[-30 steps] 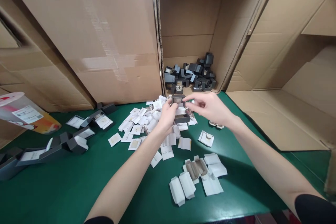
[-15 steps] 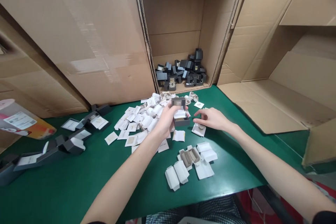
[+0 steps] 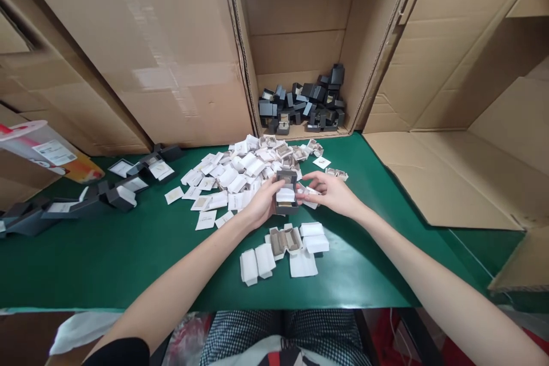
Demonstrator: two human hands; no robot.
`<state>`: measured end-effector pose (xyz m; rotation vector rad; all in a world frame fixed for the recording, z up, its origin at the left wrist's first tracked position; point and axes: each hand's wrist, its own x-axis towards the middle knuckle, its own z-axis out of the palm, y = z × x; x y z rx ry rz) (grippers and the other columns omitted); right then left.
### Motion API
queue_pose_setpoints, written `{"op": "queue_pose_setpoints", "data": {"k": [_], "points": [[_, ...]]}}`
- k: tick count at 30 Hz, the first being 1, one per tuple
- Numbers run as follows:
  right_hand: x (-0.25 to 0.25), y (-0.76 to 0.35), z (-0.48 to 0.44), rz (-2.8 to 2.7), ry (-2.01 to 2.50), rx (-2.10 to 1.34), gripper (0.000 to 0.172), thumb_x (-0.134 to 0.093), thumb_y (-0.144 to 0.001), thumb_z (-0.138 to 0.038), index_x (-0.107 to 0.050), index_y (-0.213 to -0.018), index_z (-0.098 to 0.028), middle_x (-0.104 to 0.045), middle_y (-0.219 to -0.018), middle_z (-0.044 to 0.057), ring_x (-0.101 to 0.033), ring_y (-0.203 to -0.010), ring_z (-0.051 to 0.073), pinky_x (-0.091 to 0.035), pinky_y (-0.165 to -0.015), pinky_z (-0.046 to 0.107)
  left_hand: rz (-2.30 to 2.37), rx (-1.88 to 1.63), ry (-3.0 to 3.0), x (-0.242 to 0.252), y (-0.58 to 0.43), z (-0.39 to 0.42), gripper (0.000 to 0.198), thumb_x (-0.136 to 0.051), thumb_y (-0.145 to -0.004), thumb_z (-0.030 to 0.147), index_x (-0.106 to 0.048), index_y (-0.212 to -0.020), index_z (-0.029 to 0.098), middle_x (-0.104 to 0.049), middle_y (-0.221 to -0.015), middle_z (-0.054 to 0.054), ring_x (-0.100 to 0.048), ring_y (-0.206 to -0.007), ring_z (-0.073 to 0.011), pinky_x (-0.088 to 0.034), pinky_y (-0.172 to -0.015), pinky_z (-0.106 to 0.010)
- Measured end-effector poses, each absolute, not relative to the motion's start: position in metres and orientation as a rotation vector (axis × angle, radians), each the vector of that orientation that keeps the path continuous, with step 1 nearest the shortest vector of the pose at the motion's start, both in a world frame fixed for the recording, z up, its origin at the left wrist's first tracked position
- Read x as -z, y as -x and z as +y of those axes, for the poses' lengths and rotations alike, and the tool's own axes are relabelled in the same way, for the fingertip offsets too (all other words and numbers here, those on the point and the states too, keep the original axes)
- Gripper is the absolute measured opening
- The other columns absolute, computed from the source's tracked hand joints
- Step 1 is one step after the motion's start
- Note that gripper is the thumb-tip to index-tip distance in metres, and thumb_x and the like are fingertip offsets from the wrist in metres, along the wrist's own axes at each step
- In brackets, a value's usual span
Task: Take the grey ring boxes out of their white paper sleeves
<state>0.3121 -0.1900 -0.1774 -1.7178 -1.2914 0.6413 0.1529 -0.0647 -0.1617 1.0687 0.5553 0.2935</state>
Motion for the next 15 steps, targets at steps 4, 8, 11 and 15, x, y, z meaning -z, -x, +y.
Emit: {"op": "queue_pose_setpoints", "data": {"k": [4,8,11,15], "points": [[0.175,-0.314,-0.187,-1.150,1.639,-0.763,0.037,-0.068,-0.076,-0.026,-0.058,-0.109,-0.015,-0.067,-0.096,0.009,-0.066,-0.079,0.018,-0.055,-0.062,0.030,0.564,-0.316,-1.047,0.159,-0.152,-0.070,0.026,-0.056,-0.085,0.023,-0.051,-0.110,0.015,-0.071,-0.099,-0.013,-0.072,-0.079,-0.0231,-0.059,-0.065,-0.032],[0.168,-0.317,-0.187,-1.056,1.664,-0.712,0.030,-0.070,-0.071,-0.016,-0.064,-0.101,-0.016,-0.068,-0.109,0.010,-0.066,-0.094,0.021,-0.055,-0.079,0.035,0.539,-0.323,-1.025,0.158,-0.153,-0.073,0.022,-0.054,-0.086,0.020,-0.052,-0.107,0.013,-0.072,-0.100,-0.015,-0.072,-0.083,-0.0231,-0.058,-0.075,-0.035],[0.166,-0.318,-0.188,-0.987,1.687,-0.684,0.029,-0.072,-0.069,-0.016,-0.066,-0.097,-0.016,-0.069,-0.109,0.010,-0.065,-0.098,0.024,-0.055,-0.084,0.039,0.540,-0.320,-1.025,0.160,-0.153,-0.071,0.025,-0.052,-0.088,0.021,-0.051,-0.111,0.011,-0.071,-0.101,-0.017,-0.072,-0.085,-0.0246,-0.058,-0.075,-0.036],[0.172,-0.321,-0.188,-1.001,1.696,-0.667,0.029,-0.073,-0.067,-0.020,-0.068,-0.095,-0.015,-0.070,-0.103,0.011,-0.066,-0.095,0.025,-0.053,-0.086,0.041,0.557,-0.308,-1.008,0.160,-0.153,-0.070,0.032,-0.053,-0.088,0.022,-0.049,-0.119,0.013,-0.070,-0.106,-0.016,-0.072,-0.086,-0.0235,-0.059,-0.068,-0.031]]}}
